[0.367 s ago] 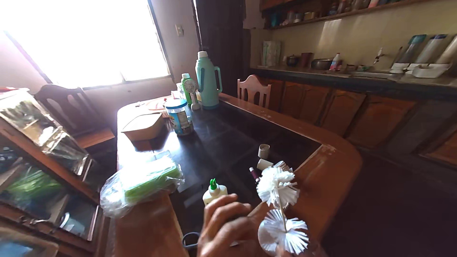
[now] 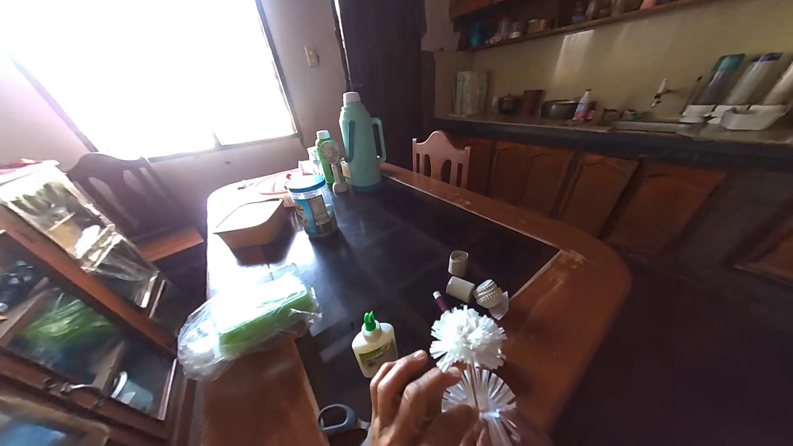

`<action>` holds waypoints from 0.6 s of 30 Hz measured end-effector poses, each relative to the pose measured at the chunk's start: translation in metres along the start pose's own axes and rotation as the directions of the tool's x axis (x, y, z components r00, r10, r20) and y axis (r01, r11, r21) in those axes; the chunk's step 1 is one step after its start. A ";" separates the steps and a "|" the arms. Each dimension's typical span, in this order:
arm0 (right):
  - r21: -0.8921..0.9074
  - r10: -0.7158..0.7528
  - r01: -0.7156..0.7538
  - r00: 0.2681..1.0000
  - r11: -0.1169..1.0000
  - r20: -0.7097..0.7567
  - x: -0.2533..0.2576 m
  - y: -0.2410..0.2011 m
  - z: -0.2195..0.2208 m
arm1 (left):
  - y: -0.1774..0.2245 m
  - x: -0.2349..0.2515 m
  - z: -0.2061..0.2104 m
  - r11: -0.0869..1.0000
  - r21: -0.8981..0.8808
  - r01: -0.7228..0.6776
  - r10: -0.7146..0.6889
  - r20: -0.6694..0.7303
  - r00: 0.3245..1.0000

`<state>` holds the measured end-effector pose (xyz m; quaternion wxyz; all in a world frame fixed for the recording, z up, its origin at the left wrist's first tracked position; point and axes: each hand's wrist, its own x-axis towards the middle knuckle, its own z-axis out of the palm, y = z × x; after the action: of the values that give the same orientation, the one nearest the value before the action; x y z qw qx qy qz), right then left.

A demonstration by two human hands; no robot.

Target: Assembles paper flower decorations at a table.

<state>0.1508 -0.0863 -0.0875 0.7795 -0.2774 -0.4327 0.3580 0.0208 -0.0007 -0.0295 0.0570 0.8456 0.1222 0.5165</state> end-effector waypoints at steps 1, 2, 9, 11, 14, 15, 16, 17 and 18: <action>-0.006 0.004 -0.004 1.000 1.000 0.004 -0.001 0.001 0.000 | 0.000 0.001 -0.001 1.000 -0.028 0.013 -0.013 0.021 1.000; 0.000 0.007 -0.007 1.000 1.000 0.005 -0.001 0.001 0.000 | 0.000 0.002 -0.003 0.999 -0.049 0.020 -0.018 0.047 0.999; 0.121 0.062 -0.057 0.997 0.991 -0.039 0.004 -0.011 0.006 | -0.005 0.004 -0.011 0.993 -0.113 -0.014 0.015 0.012 1.000; 0.120 0.056 -0.050 0.998 0.992 -0.042 0.006 -0.009 0.001 | -0.022 0.012 -0.027 0.999 -0.036 0.041 -0.043 -0.082 0.996; 0.105 0.041 -0.033 0.997 0.994 -0.070 0.009 -0.010 -0.002 | -0.071 0.013 -0.054 0.954 0.090 0.287 -0.287 -0.012 0.958; 0.113 0.044 -0.035 0.996 0.993 -0.077 0.009 -0.011 -0.003 | -0.083 0.011 -0.061 0.908 0.116 0.403 -0.414 0.096 0.905; 0.123 0.052 -0.042 0.996 0.991 -0.075 0.010 -0.012 -0.003 | -0.093 0.010 -0.065 0.842 0.112 0.528 -0.539 0.228 0.811; 0.134 0.061 -0.050 0.995 0.990 -0.076 0.010 -0.013 -0.003 | -0.100 0.010 -0.065 0.769 0.098 0.632 -0.624 0.335 0.706; 0.145 0.068 -0.056 0.994 0.988 -0.081 0.010 -0.013 -0.002 | -0.103 0.011 -0.059 0.726 0.076 0.684 -0.653 0.391 0.649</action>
<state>0.1608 -0.0861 -0.0736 0.8038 -0.2494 -0.3633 0.3997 -0.0419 0.0992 -0.0161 0.2993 0.8229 0.3908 0.2837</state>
